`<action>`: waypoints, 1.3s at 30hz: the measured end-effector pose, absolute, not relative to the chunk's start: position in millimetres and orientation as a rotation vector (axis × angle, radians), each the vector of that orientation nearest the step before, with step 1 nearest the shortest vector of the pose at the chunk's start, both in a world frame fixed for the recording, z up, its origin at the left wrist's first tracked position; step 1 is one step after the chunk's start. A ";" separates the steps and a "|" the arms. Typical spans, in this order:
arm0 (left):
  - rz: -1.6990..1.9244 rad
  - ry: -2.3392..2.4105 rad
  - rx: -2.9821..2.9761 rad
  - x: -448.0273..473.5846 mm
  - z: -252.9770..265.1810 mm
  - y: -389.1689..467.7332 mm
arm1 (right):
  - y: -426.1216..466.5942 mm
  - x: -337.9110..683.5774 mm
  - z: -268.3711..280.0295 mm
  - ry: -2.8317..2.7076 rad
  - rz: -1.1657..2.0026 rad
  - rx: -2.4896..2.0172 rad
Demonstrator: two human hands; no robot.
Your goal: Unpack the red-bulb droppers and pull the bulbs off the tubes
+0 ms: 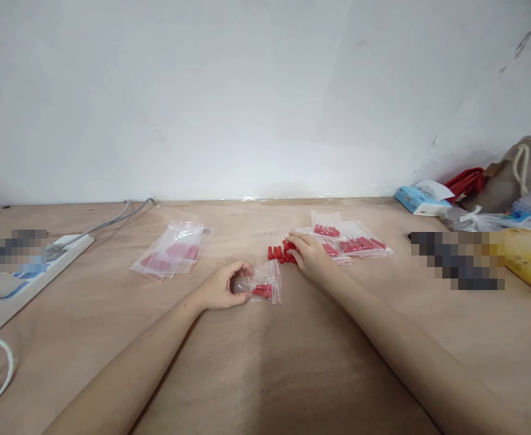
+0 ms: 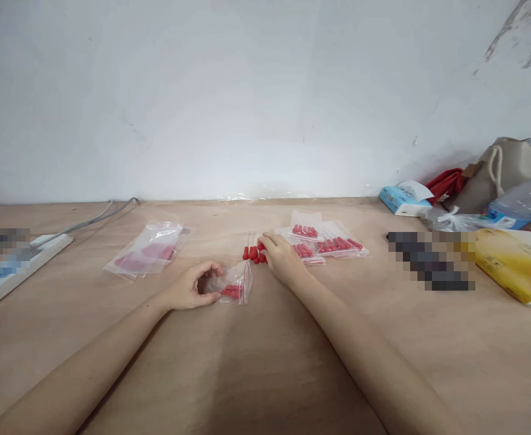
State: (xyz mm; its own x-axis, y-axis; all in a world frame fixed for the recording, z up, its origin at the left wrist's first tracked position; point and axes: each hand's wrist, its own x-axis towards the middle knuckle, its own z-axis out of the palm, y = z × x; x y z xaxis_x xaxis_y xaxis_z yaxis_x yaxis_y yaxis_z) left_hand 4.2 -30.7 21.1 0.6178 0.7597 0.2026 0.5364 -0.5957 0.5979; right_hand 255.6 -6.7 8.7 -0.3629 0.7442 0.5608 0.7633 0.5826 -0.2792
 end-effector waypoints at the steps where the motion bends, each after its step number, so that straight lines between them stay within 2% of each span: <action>1: 0.606 1.021 2.357 4.2 21.2 -30.7 | -6.7 255.4 8.3 -2.167 -0.063 -1.165; 8: 0.609 1.001 2.360 3.5 20.2 -29.8 | -5.5 260.0 9.9 -2.303 -0.133 -1.111; 15: 0.615 0.993 2.348 2.9 19.0 -29.0 | -2.5 271.5 18.8 -2.276 -0.038 -1.204; 23: 0.609 1.020 2.328 3.7 20.4 -30.0 | -5.1 275.1 31.1 -2.185 0.217 -1.302; 26: 0.621 1.004 2.341 3.6 20.3 -29.6 | -7.4 271.2 32.5 -2.174 0.160 -1.308; 30: 0.627 0.984 2.332 3.1 19.8 -29.5 | -19.4 257.6 37.3 -2.139 0.057 -1.229; 35: 0.640 0.994 2.305 2.9 17.9 -29.7 | -38.5 239.3 36.3 -2.421 0.237 -1.046; 39: 0.640 0.993 2.320 2.6 15.9 -28.7 | -40.8 234.2 25.2 -2.444 0.344 -0.968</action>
